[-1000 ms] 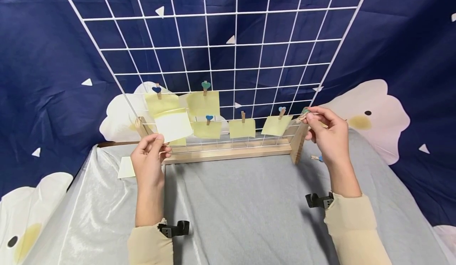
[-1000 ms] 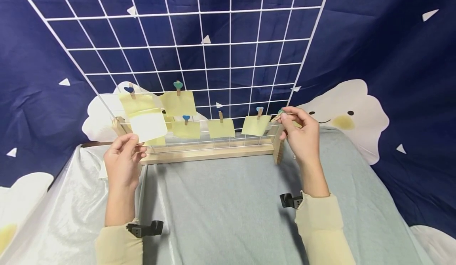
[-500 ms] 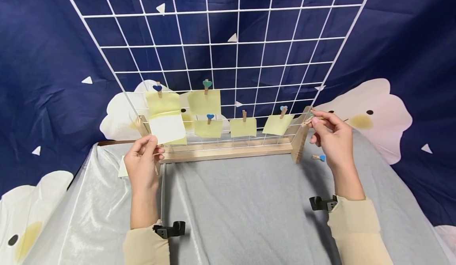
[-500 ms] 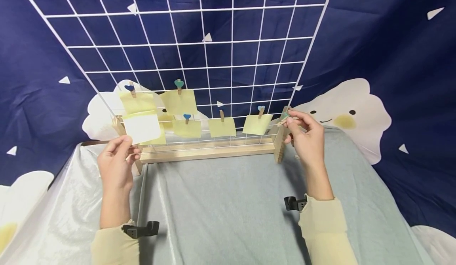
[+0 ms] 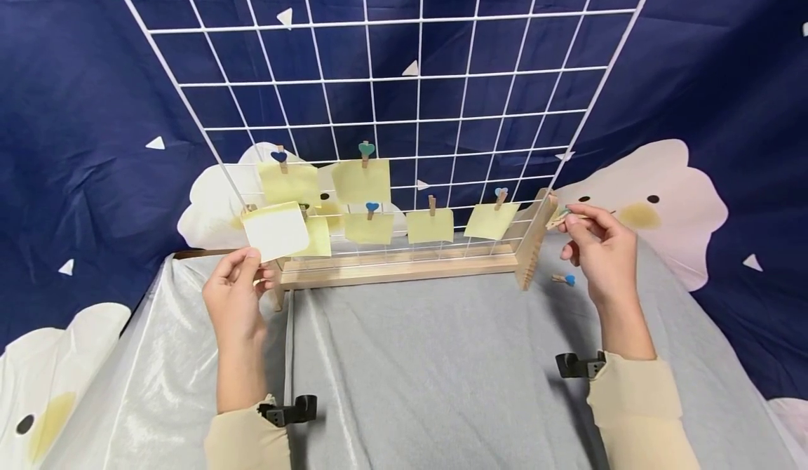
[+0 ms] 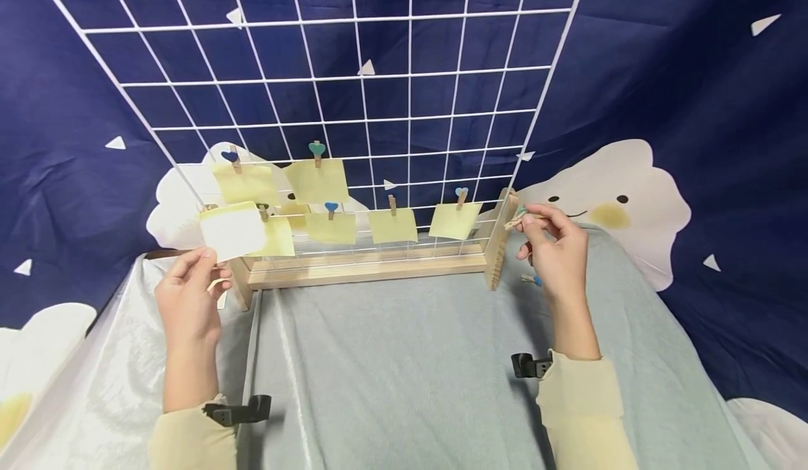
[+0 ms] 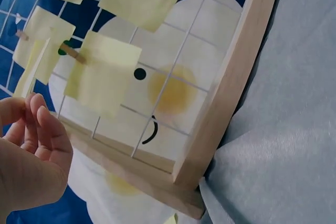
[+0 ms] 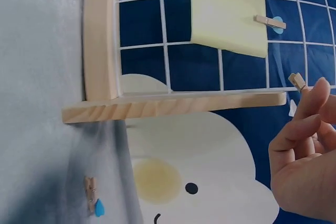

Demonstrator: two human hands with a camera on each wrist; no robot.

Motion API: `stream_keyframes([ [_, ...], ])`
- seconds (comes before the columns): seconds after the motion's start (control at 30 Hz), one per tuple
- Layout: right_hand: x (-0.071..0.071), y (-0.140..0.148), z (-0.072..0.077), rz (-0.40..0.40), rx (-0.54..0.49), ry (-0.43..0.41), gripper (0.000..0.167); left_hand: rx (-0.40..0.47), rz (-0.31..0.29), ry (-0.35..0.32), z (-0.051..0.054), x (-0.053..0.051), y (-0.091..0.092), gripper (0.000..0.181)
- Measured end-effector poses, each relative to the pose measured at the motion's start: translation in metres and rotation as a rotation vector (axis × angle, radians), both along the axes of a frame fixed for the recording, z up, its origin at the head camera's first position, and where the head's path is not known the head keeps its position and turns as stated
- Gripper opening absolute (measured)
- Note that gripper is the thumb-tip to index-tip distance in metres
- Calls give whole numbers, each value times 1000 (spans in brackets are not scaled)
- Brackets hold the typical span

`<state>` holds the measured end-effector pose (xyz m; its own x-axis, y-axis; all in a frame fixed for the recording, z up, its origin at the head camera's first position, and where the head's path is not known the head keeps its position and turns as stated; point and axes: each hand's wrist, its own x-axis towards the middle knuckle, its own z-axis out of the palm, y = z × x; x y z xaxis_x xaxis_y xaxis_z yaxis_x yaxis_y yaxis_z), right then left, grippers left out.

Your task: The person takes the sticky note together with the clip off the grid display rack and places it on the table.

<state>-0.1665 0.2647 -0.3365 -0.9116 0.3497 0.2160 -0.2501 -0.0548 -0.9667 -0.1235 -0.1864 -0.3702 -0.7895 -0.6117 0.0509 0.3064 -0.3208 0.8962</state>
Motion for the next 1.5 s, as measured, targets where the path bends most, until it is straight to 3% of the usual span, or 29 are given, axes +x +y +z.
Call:
stream_keyframes([
  [0.5,3,13,-18,-3,23,-117,16,52,54,-33,-2,9,-23,1],
  [1.07,1,25,-33,3,36,-185,15,108,129,-53,-12,21,-51,4],
  [1.5,1,36,-44,5,43,-239,18,123,132,-122,-18,29,-73,7],
])
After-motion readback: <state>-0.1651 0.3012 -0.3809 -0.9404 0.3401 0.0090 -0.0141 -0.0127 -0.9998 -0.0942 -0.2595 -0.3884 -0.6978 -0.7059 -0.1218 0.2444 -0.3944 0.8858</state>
